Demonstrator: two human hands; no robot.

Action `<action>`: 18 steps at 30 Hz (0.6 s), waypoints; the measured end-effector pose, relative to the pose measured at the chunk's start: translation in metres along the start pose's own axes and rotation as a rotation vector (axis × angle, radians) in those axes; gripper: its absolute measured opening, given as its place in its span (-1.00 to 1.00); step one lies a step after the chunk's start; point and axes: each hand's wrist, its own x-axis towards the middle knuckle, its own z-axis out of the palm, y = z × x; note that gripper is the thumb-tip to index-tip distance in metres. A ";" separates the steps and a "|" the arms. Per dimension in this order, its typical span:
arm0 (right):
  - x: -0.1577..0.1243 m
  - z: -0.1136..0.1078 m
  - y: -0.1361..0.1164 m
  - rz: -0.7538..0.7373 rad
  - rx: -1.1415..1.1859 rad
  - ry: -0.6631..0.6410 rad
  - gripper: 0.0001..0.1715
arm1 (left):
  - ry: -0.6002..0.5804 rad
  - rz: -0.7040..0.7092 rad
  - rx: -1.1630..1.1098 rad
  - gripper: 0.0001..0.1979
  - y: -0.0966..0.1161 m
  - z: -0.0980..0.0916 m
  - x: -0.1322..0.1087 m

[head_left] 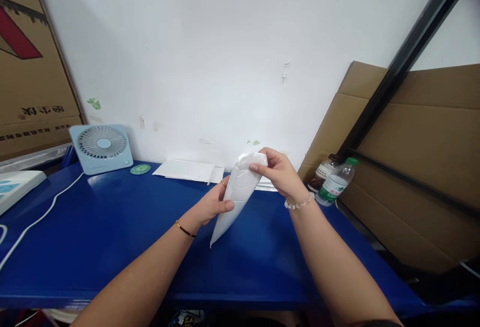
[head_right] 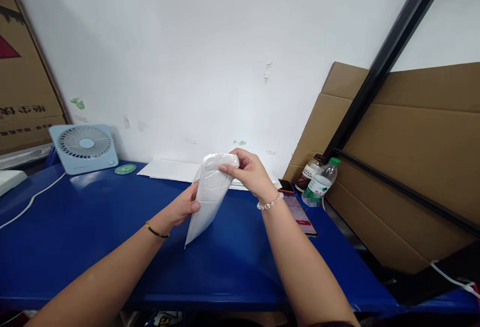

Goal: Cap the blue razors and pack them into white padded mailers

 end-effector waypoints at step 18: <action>0.015 -0.014 -0.019 -0.045 -0.530 -0.068 -0.47 | -0.003 -0.151 0.487 -0.55 0.025 -0.025 -0.002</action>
